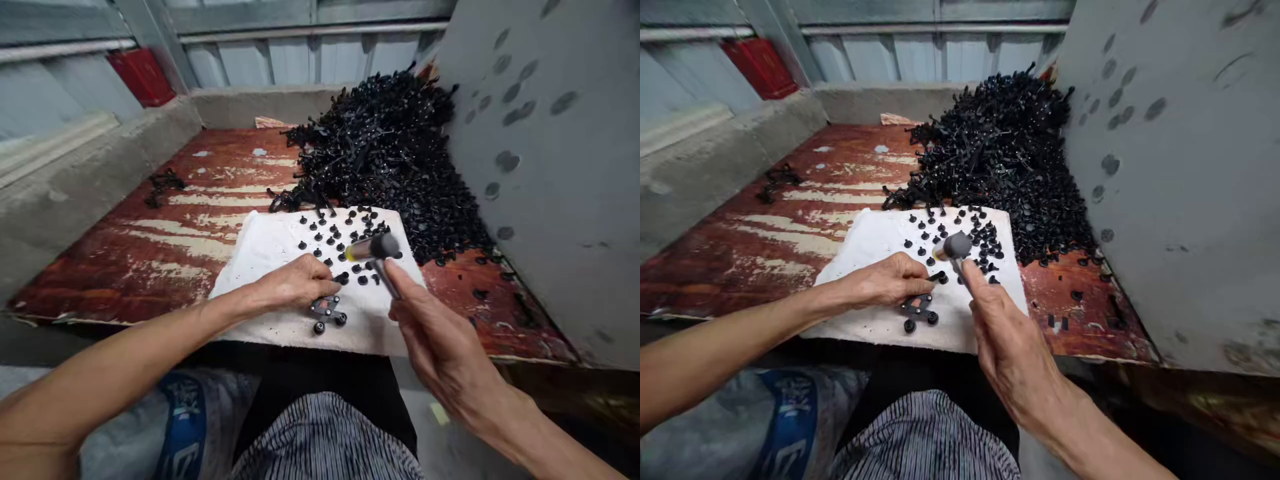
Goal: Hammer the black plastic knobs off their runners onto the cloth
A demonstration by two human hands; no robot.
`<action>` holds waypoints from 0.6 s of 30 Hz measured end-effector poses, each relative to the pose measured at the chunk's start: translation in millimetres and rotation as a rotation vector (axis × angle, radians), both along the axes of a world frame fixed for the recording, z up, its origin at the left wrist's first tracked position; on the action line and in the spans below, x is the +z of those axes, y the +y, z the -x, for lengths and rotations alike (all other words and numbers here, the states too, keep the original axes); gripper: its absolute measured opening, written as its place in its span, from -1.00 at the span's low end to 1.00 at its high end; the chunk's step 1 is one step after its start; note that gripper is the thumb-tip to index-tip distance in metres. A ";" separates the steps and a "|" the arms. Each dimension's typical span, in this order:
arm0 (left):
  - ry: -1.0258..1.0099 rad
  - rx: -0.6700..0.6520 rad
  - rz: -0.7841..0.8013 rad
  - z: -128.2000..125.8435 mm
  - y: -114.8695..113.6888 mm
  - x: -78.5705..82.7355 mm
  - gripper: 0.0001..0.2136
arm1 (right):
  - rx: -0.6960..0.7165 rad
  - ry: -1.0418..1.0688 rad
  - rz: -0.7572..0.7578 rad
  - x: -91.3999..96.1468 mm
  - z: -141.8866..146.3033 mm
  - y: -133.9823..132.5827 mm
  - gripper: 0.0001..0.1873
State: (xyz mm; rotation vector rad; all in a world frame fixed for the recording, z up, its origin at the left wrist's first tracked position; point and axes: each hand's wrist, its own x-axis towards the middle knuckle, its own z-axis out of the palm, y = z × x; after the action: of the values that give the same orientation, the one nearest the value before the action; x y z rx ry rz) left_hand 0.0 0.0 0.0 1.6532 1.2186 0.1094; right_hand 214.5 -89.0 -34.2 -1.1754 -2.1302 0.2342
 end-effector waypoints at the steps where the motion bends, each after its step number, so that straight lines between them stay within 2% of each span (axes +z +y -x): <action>1: 0.007 -0.002 -0.004 0.0 0.2 -0.4 -0.73 | 0.036 -0.015 0.005 3.0 0.7 1.5 -0.23; 4: 0.006 -0.017 -0.013 0.7 1.3 -2.5 -0.73 | 0.063 0.004 -0.017 10.9 3.0 2.8 -0.24; 7: -0.028 -0.048 -0.020 2.4 2.5 -5.7 -0.71 | -0.035 0.120 -0.095 13.2 3.8 0.2 -0.24; 11: -0.014 -0.045 -0.040 2.4 3.1 -7.6 -0.72 | 0.057 -0.002 0.030 8.2 1.0 1.5 -0.25; 15: -0.007 -0.052 -0.047 1.0 3.0 -7.6 -0.71 | -0.042 0.066 0.012 5.5 -0.2 4.5 -0.27; 18: -0.017 -0.045 -0.028 0.7 3.2 -8.3 -0.71 | 0.005 0.000 0.061 3.1 0.3 4.5 -0.28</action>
State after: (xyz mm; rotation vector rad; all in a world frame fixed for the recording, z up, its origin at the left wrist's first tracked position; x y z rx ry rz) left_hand -0.7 3.2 -8.3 1.7000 1.1714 0.1126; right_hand 214.1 -84.6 -31.2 -1.2049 -2.1395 0.3031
